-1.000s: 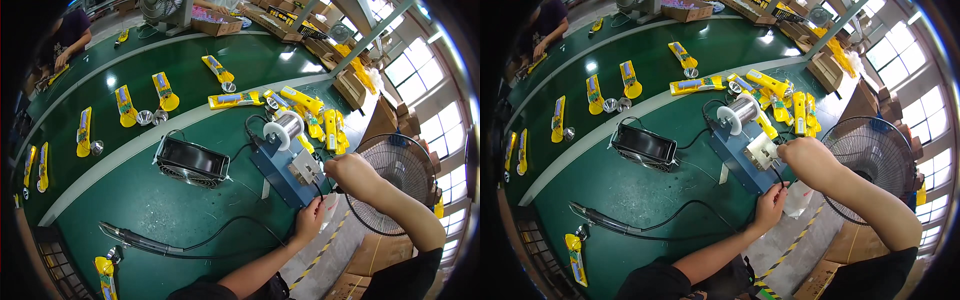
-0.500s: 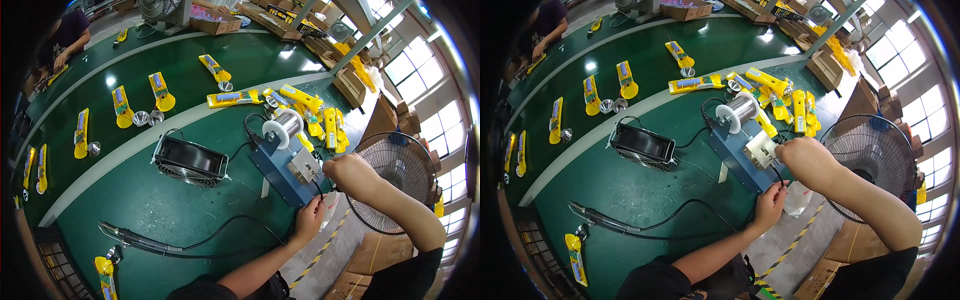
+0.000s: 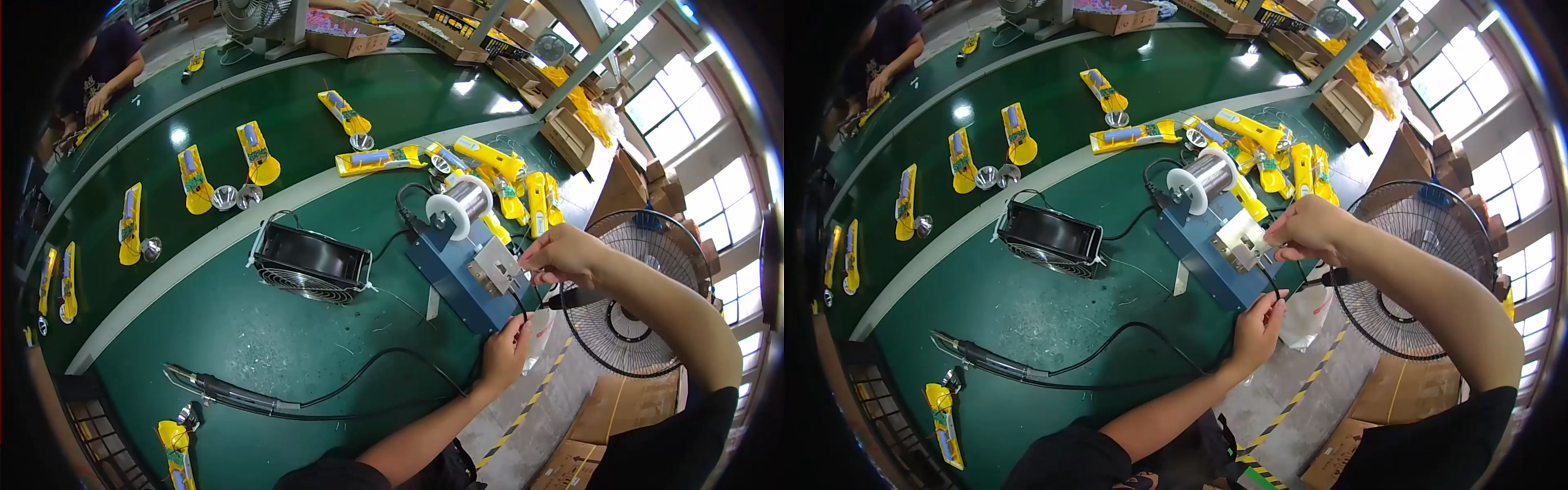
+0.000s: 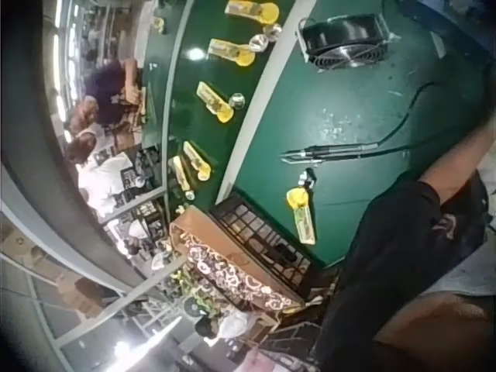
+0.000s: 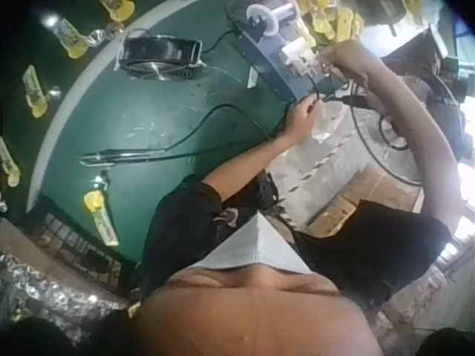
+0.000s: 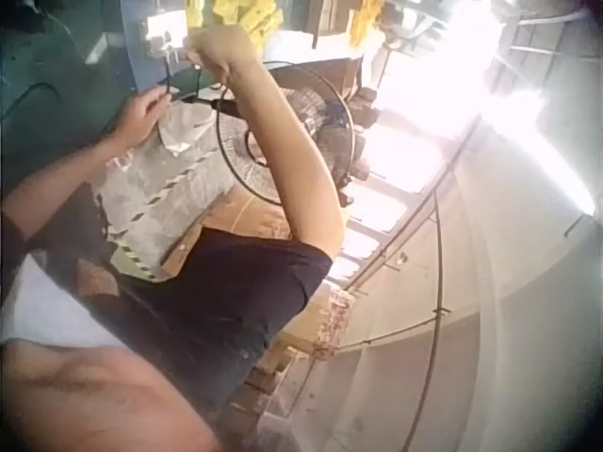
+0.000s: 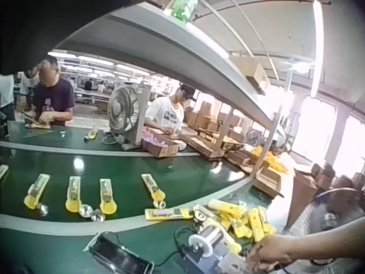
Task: The person assembles flashlights by taking flashlight components from a conveyor belt, soldering wires to the circuit boards using a soldering iron and solder wire, and placing the assembled units back onto the conveyor belt.
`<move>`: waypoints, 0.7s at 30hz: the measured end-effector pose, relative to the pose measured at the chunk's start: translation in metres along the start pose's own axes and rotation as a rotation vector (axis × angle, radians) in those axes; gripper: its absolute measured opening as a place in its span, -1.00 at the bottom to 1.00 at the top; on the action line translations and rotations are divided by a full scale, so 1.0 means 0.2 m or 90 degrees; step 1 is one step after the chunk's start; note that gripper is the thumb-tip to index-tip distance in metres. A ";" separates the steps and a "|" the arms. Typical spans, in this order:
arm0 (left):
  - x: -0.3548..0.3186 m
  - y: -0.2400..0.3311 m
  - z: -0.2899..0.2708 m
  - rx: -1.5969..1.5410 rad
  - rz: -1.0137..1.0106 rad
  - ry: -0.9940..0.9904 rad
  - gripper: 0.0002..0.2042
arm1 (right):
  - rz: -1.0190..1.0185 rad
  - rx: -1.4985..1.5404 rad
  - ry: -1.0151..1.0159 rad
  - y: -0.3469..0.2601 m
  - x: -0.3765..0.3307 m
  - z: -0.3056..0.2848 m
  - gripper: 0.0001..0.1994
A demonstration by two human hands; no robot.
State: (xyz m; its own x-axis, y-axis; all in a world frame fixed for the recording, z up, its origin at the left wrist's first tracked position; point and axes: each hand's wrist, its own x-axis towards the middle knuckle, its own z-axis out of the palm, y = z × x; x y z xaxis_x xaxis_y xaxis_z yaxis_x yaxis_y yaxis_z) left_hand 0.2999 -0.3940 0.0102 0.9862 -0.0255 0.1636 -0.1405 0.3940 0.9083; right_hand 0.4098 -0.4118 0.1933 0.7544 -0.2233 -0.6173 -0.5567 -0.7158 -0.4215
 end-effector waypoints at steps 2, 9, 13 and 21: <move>0.00 0.00 0.00 -0.012 -0.034 -0.021 -0.80 | 0.036 0.048 0.022 0.03 -0.02 0.00 -0.82; -0.03 -0.04 0.02 0.030 -0.070 -0.015 -0.80 | -0.208 0.023 -0.079 0.12 -0.09 0.00 -0.78; -0.06 -0.04 0.03 0.049 -0.056 0.003 -0.81 | -0.334 -0.224 0.021 0.13 -0.15 0.03 -0.78; -0.07 -0.11 0.08 0.009 -0.074 0.002 -0.78 | -0.230 0.183 0.144 0.39 0.14 0.06 -0.81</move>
State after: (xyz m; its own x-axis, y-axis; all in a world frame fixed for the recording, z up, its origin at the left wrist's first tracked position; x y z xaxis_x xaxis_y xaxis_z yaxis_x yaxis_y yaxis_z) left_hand 0.2868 -0.4170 -0.0056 0.9962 -0.0668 0.0551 -0.0261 0.3755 0.9264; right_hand 0.3827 -0.4664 0.1351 0.9548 -0.1566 -0.2527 -0.2963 -0.5696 -0.7667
